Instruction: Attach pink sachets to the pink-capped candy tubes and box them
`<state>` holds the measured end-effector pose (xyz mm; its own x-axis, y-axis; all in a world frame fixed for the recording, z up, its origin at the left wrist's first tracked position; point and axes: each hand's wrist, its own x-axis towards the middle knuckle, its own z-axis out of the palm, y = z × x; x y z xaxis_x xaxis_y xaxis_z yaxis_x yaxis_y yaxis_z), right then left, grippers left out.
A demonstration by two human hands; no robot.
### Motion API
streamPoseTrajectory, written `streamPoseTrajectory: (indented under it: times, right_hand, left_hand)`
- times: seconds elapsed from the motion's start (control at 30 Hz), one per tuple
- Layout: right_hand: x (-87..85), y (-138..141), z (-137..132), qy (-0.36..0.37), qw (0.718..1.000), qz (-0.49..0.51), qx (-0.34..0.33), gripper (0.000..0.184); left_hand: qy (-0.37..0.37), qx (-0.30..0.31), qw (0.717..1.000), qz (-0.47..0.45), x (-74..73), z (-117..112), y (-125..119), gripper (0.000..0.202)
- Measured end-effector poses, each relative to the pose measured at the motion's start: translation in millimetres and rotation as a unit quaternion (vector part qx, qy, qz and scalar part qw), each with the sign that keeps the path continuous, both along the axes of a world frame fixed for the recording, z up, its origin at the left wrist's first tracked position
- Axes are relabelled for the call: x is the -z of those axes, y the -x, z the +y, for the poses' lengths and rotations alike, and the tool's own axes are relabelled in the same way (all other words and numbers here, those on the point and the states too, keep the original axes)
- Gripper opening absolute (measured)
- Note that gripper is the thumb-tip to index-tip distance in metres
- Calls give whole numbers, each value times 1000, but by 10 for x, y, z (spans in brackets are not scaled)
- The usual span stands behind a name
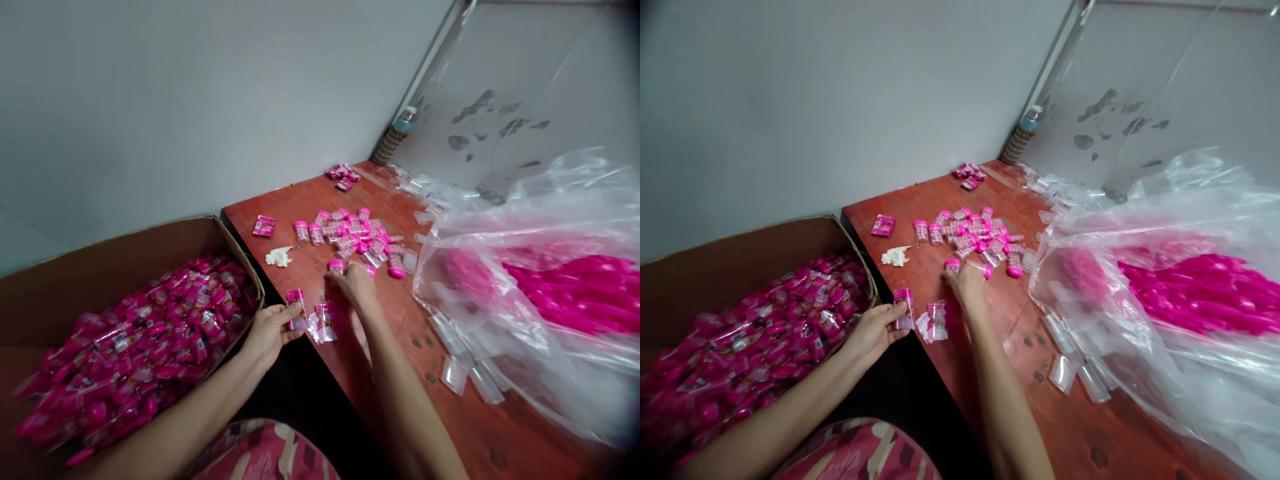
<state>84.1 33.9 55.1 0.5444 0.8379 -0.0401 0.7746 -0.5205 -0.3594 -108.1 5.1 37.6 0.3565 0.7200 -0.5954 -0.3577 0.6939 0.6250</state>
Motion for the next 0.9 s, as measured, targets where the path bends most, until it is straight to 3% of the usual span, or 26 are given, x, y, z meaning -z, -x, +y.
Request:
streamPoseTrajectory:
  times: [0.07,0.13,0.2,0.3,0.43,0.67,0.9]
  right_hand:
    - [-18,24,-129,-27,999,33,-10,32]
    - [-69,112,-371,-91,985,148,-16,32]
    - [-126,259,-680,-162,922,350,-21,31]
    - [-151,523,-1103,-200,854,481,9,28]
    - [-44,748,-1348,-215,834,504,59,28]
    - [48,761,-1361,-254,835,477,106,27]
    - [58,760,-1380,-275,765,576,88,25]
  left_hand:
    - [36,-34,998,-39,0,29,-44,16]
    - [74,-62,993,-64,2,63,-104,14]
    - [105,-87,987,-80,3,91,-178,13]
    - [118,-106,983,-97,-7,104,-296,12]
    - [111,-90,983,-114,-43,51,-434,15]
    - [81,-69,984,-145,-156,-130,-571,15]
    - [-27,19,992,-125,-207,-250,-595,31]
